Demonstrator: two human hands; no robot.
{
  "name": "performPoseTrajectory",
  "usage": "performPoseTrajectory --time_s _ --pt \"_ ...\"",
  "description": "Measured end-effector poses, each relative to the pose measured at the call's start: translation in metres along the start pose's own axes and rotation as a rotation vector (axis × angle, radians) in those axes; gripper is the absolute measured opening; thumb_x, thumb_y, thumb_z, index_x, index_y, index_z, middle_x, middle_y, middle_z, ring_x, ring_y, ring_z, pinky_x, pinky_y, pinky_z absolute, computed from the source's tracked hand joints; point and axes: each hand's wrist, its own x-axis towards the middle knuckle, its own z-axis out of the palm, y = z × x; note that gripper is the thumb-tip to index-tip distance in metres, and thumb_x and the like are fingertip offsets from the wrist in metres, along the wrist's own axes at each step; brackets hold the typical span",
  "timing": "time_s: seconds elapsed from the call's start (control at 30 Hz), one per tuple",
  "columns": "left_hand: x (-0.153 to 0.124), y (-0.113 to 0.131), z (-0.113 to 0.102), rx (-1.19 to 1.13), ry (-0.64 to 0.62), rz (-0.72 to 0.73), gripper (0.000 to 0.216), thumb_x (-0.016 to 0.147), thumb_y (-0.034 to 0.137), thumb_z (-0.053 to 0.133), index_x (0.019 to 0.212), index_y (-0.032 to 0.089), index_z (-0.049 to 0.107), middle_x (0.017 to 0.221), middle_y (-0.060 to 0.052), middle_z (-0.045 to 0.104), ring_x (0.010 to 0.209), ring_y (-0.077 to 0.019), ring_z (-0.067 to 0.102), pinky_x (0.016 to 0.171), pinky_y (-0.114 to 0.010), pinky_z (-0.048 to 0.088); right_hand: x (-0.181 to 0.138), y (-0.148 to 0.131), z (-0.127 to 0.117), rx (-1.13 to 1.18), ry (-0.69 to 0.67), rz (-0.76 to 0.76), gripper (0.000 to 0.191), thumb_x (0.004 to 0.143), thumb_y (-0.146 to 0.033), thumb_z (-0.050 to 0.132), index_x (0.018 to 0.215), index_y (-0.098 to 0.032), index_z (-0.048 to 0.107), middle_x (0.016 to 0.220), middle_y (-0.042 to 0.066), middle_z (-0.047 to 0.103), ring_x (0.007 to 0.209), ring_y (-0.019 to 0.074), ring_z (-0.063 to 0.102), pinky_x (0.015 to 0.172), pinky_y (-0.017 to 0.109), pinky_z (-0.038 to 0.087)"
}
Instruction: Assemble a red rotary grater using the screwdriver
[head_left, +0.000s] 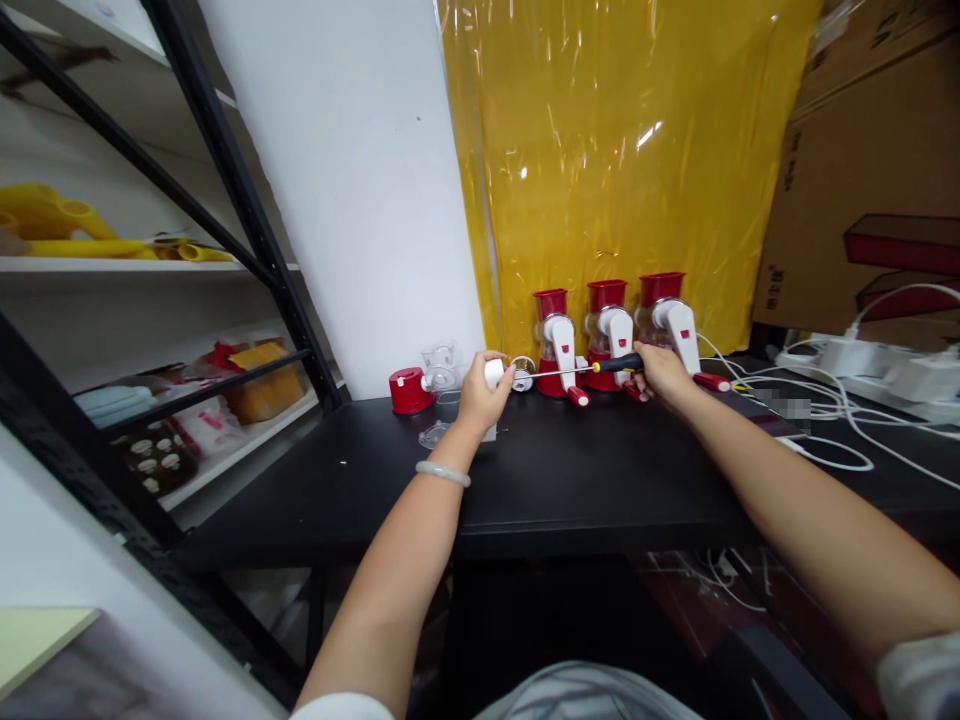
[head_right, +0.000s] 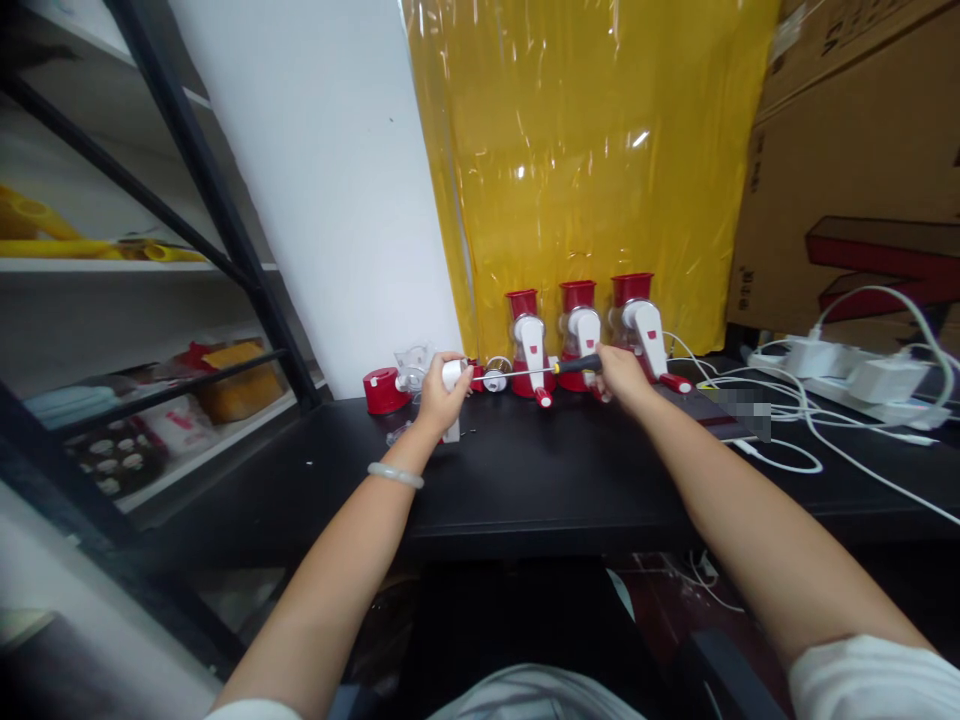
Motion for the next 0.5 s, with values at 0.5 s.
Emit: performPoseTrajectory --time_s 0.5 --pt "0.0 -0.013 0.006 0.027 -0.044 -0.221 0.028 0.092 0.047 0.058 0.102 0.021 0.054 0.07 0.002 0.064 0.059 -0.0159 0.065 0.062 -0.029 0.051 0.007 0.002 0.001 0.413 -0.084 -0.046 0.024 0.068 -0.024 0.06 0.092 -0.023 0.057 0.078 0.001 0.062 0.059 0.0151 0.062 0.048 0.026 0.052"
